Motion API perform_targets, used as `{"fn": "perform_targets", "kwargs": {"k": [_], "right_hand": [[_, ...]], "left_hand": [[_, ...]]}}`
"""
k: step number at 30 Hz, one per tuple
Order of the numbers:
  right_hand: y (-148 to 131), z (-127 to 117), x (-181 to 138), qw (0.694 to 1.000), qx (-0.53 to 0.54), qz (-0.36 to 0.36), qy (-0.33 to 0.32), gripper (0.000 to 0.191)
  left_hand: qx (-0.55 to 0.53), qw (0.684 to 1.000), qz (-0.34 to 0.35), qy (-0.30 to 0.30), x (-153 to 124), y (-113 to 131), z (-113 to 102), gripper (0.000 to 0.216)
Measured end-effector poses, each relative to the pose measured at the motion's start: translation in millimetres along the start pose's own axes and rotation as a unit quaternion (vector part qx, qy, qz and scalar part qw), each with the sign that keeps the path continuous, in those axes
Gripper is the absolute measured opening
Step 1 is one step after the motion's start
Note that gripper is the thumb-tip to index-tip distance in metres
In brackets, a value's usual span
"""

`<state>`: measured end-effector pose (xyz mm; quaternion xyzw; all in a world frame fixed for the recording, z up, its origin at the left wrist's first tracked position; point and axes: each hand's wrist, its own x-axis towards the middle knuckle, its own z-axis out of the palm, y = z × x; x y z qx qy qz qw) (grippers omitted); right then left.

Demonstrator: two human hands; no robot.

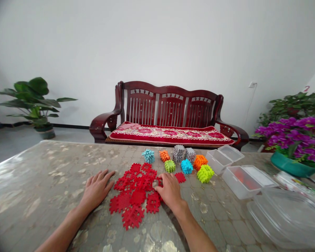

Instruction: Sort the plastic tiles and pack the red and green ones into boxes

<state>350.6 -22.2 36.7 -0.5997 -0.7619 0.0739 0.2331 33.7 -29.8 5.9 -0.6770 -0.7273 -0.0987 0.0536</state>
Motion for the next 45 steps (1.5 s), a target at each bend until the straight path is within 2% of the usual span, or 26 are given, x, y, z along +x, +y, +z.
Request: {"fn": "perform_targets", "kwargs": {"k": [5,9,14,18,20,23,27,30,39,45], "right_hand": [[10.8,-5.3,2.3,0.991,0.125,0.021,0.029,0.013],[49.9,-9.3,4.0,0.972,0.203,0.054,0.107,0.017],[105.4,-6.5,-0.4,0.963,0.173,0.093,0.184,0.022],[123.4,2.5,-7.7,0.972,0.131,0.09,0.174,0.032],[122.2,4.5,-10.8,0.976,0.102,0.092,0.169,0.035],[111.4,1.2,-12.9,0.983,0.031,0.098,0.154,0.03],[91.7,-7.1,-11.1,0.985,-0.078,0.104,0.114,0.041],[80.3,-10.5,-9.6,0.981,-0.128,0.118,0.088,0.04],[69.5,-11.6,-12.7,0.978,-0.155,0.125,0.064,0.04],[61.3,-11.6,-13.6,0.986,-0.102,0.09,0.101,0.039]], "left_hand": [[0.005,1.0,0.003,0.002,0.6,0.1,0.4,0.045],[0.014,1.0,0.001,-0.004,0.7,0.8,-0.4,0.045],[0.019,1.0,0.0,-0.004,1.1,0.4,1.5,0.045],[0.023,1.0,-0.001,-0.003,1.5,-0.5,2.5,0.045],[0.025,1.0,-0.001,-0.007,1.8,-0.6,2.2,0.045],[0.027,1.0,-0.001,-0.011,1.9,-0.4,1.9,0.045],[0.028,1.0,0.0,-0.006,1.7,0.0,2.5,0.045],[0.028,1.0,0.002,-0.003,1.4,-0.6,3.1,0.045],[0.016,1.0,0.002,0.005,0.8,0.0,2.2,0.045],[0.008,1.0,0.0,0.006,0.5,1.0,0.6,0.044]]}}
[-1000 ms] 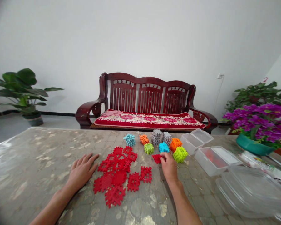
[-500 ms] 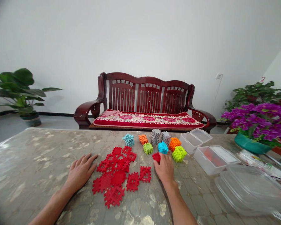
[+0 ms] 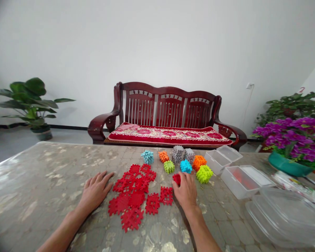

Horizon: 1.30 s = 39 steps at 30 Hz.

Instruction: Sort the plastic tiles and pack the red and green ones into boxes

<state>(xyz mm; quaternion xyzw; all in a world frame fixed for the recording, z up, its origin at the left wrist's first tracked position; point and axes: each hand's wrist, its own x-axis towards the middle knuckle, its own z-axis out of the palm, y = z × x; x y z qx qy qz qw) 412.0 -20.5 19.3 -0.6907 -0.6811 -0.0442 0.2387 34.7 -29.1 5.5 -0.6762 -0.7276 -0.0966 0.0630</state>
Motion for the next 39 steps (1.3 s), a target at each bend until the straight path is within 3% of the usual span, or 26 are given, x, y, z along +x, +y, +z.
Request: {"fn": "perform_targets", "kwargs": {"k": [4,10,17,23,29,35,39], "right_hand": [[-31.4,1.8,1.9,0.993,0.085,-0.069,-0.043,0.032],[-79.8,9.3,21.9,0.977,0.107,-0.139,-0.125,0.048],[-82.0,18.9,36.2,0.972,0.039,-0.162,-0.165,0.058],[-64.9,18.1,27.0,0.975,0.103,-0.144,-0.136,0.06],[-16.3,4.6,35.0,0.957,0.258,-0.024,-0.128,0.055],[45.9,-3.7,39.4,0.978,0.188,-0.01,-0.094,0.055],[63.9,4.2,33.4,0.976,0.184,-0.011,-0.116,0.06]], "left_hand": [[0.004,1.0,-0.001,-0.004,0.0,0.6,-1.0,0.044],[-0.004,1.0,0.0,0.003,0.0,-0.4,1.9,0.043],[-0.018,1.0,-0.002,0.001,0.8,-2.0,4.0,0.044],[-0.004,1.0,0.002,0.0,-0.4,-0.1,0.5,0.044],[0.001,1.0,0.002,-0.002,-0.1,1.4,-2.0,0.044],[-0.004,1.0,0.002,0.001,-0.8,1.2,-1.8,0.044],[0.0,1.0,-0.001,-0.001,0.0,0.4,0.9,0.045]]}}
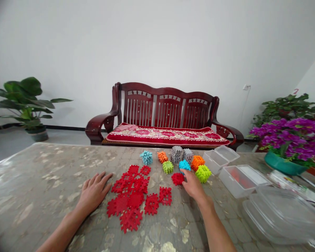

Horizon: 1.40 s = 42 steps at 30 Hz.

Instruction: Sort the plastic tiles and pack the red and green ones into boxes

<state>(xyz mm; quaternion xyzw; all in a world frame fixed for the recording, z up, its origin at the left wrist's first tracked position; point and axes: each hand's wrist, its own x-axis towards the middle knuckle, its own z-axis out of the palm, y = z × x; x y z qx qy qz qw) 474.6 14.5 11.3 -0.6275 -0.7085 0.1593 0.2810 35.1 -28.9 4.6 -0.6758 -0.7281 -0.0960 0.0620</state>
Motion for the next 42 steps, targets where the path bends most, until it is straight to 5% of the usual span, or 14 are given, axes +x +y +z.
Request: {"fn": "perform_targets", "kwargs": {"k": [11,27,33,42], "right_hand": [[-27.4,14.2,-19.9,0.998,-0.039,-0.041,0.016,0.047],[-81.7,39.2,-6.5,0.99,-0.037,-0.121,-0.066,0.051],[-88.3,46.0,-12.4,0.989,-0.09,-0.115,-0.015,0.052],[-100.7,44.7,-2.9,0.967,-0.175,-0.184,-0.021,0.027]], "left_hand": [[-0.006,1.0,-0.001,0.0,0.6,-1.6,1.8,0.045],[-0.018,1.0,0.002,0.006,-0.1,-1.5,2.2,0.044],[-0.024,1.0,0.001,0.009,-0.3,-2.0,3.7,0.044],[-0.033,0.999,0.015,-0.001,5.9,-6.8,5.1,0.044]]}}
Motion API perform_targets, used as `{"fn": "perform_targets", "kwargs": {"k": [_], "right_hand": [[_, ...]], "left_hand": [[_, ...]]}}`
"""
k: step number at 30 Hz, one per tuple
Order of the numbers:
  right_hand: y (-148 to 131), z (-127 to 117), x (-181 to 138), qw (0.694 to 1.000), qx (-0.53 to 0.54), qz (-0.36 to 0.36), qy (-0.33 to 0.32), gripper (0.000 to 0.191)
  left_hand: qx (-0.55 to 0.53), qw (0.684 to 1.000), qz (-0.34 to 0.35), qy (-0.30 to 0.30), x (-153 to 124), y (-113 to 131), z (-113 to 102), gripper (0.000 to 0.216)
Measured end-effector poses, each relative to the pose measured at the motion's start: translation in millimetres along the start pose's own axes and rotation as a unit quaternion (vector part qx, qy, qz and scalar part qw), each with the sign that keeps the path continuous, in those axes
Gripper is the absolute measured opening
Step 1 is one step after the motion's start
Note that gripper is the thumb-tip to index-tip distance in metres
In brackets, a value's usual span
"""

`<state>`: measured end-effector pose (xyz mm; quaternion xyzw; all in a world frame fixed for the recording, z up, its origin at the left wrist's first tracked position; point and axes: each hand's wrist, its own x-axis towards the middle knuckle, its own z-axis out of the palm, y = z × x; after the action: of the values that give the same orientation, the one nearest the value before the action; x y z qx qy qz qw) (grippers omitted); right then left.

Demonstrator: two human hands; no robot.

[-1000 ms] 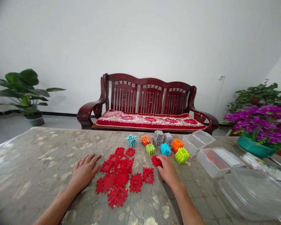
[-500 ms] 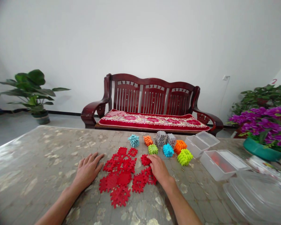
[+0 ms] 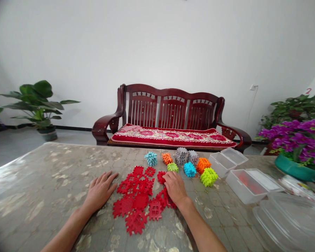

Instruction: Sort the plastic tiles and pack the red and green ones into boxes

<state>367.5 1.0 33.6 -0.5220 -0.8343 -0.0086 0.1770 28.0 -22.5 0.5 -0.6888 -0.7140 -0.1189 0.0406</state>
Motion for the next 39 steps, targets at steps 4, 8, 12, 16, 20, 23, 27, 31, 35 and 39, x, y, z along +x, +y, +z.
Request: {"fn": "perform_targets", "kwargs": {"k": [4,8,12,16,20,23,27,31,35,39], "right_hand": [[-0.5,1.9,11.0,0.998,-0.056,-0.001,-0.005,0.02],[0.9,0.8,20.3,0.996,-0.091,0.002,-0.019,0.019],[-0.2,-0.1,23.4,0.996,-0.087,0.002,-0.01,0.024],[-13.4,-2.4,30.3,0.999,-0.04,0.004,0.019,0.024],[-34.1,-2.8,49.3,0.999,-0.032,0.011,-0.021,0.018],[-43.7,1.0,63.8,0.997,-0.055,0.018,-0.06,0.019],[-46.1,7.6,73.5,0.994,-0.07,0.028,-0.078,0.027],[-45.5,12.2,75.2,0.994,-0.071,0.029,-0.082,0.029],[-46.7,13.3,75.2,0.994,-0.074,0.029,-0.081,0.026],[-44.7,4.6,75.2,0.994,-0.078,0.028,-0.077,0.029]], "left_hand": [[0.0,1.0,0.004,-0.006,2.5,-1.3,-1.8,0.044],[0.0,1.0,0.004,-0.002,1.6,-0.5,-3.2,0.044],[0.0,1.0,0.003,-0.001,0.9,0.8,-4.4,0.044],[0.007,1.0,-0.003,-0.007,1.3,2.0,-5.1,0.044],[0.008,1.0,-0.004,-0.008,1.7,1.8,-4.6,0.044],[0.007,1.0,-0.002,-0.009,1.8,1.2,-4.2,0.044],[0.007,1.0,-0.004,-0.014,2.1,1.2,-4.6,0.044],[0.003,1.0,-0.003,-0.011,2.2,1.5,-4.9,0.044],[-0.002,1.0,0.0,-0.001,2.1,1.0,-4.2,0.043],[0.001,1.0,0.002,0.003,1.9,0.5,-3.5,0.043]]}}
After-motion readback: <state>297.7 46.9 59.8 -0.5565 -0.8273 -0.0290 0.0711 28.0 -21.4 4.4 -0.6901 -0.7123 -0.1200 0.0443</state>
